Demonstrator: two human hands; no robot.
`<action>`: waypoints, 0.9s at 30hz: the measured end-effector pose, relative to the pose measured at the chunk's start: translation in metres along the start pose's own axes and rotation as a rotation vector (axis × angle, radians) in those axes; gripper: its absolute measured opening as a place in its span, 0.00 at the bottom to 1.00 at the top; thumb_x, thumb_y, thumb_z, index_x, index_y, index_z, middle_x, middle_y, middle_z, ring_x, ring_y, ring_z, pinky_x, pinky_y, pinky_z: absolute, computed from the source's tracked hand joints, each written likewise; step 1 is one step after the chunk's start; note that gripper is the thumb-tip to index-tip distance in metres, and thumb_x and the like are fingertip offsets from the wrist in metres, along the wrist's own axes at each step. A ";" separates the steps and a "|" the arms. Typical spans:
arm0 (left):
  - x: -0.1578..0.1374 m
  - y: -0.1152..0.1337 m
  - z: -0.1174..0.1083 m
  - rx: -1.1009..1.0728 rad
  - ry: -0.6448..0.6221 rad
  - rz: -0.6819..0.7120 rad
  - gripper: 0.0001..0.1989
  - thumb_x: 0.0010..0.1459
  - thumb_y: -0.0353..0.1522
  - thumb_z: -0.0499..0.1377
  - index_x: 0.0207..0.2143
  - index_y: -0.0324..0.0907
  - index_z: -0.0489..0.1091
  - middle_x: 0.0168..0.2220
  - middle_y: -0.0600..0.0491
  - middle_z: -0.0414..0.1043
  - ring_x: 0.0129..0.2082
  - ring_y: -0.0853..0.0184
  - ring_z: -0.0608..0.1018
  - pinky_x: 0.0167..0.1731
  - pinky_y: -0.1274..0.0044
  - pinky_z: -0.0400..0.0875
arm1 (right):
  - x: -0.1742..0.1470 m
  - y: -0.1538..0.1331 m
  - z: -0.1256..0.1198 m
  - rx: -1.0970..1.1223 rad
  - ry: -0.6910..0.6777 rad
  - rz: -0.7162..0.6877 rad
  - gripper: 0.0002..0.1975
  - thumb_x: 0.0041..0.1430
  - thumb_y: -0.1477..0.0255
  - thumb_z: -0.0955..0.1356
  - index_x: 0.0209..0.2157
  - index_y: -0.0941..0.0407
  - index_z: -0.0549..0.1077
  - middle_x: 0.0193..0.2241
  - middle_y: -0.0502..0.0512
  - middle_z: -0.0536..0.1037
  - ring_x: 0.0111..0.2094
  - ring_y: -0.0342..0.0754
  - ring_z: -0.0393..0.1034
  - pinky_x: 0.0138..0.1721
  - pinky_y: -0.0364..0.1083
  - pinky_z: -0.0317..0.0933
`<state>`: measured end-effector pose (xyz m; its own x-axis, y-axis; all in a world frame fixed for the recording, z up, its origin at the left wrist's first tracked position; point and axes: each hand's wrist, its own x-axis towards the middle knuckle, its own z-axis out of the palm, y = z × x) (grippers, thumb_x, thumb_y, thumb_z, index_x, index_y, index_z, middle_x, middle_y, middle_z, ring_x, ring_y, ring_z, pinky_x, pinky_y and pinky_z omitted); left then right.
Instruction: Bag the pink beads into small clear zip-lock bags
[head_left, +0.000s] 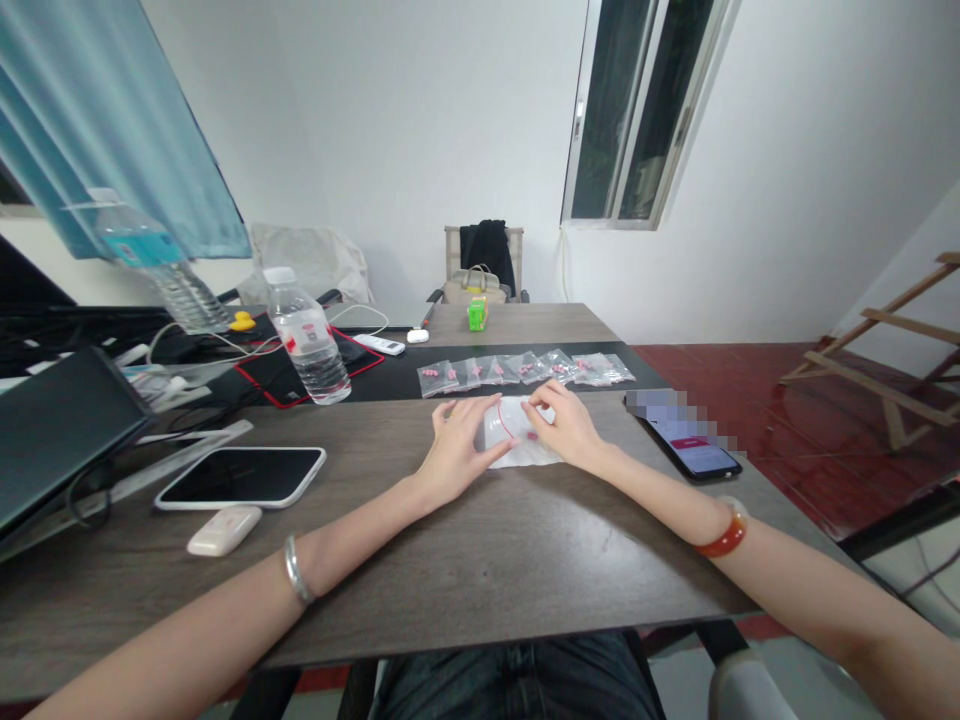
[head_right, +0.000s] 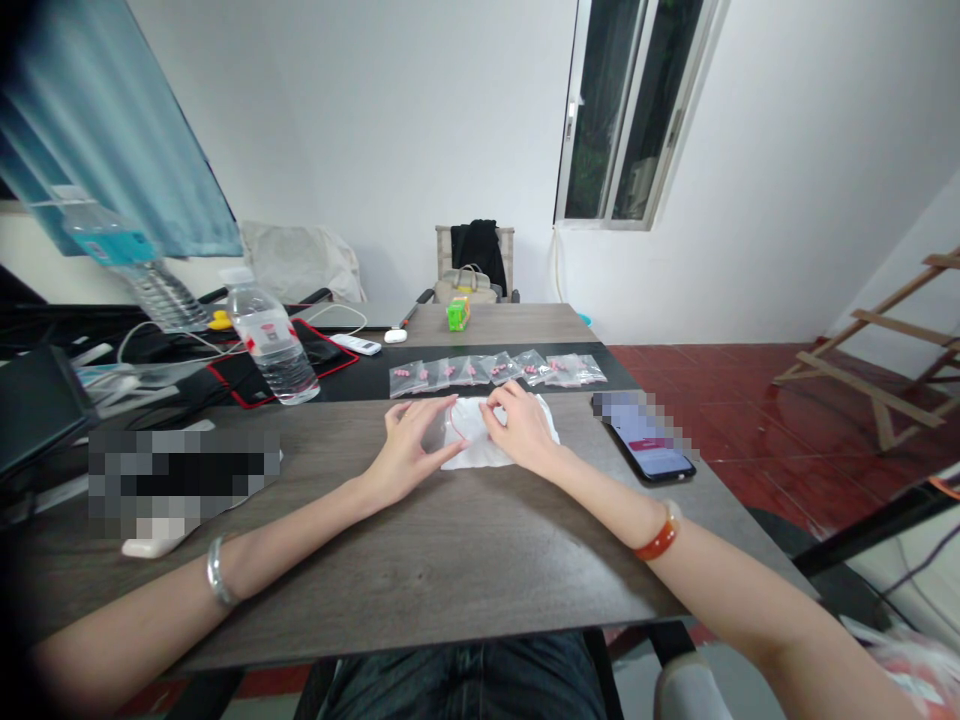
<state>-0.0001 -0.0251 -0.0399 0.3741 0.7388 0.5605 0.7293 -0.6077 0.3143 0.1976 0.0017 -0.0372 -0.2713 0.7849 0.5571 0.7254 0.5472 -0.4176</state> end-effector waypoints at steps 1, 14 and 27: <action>0.000 0.000 0.000 0.001 -0.001 -0.002 0.26 0.57 0.44 0.59 0.55 0.45 0.60 0.55 0.46 0.69 0.55 0.58 0.69 0.56 0.63 0.50 | 0.000 0.001 0.000 -0.082 -0.064 0.024 0.10 0.61 0.68 0.64 0.32 0.57 0.74 0.35 0.56 0.73 0.38 0.48 0.68 0.42 0.47 0.59; 0.000 0.000 0.001 -0.007 0.005 0.015 0.26 0.57 0.43 0.60 0.55 0.44 0.60 0.55 0.47 0.69 0.54 0.58 0.70 0.56 0.63 0.49 | -0.007 -0.033 -0.012 -0.599 -0.407 -0.111 0.17 0.63 0.73 0.59 0.32 0.61 0.78 0.36 0.63 0.79 0.42 0.57 0.68 0.42 0.53 0.48; 0.000 -0.003 0.003 -0.005 0.019 0.040 0.26 0.57 0.44 0.60 0.55 0.44 0.59 0.54 0.47 0.69 0.54 0.58 0.70 0.56 0.64 0.49 | -0.007 -0.020 -0.006 -0.267 0.186 -0.149 0.07 0.61 0.70 0.66 0.32 0.55 0.77 0.40 0.54 0.80 0.42 0.50 0.68 0.45 0.50 0.48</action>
<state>-0.0008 -0.0226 -0.0430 0.3913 0.7084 0.5874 0.7113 -0.6378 0.2953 0.1884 -0.0170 -0.0287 -0.2847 0.6221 0.7293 0.8331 0.5369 -0.1328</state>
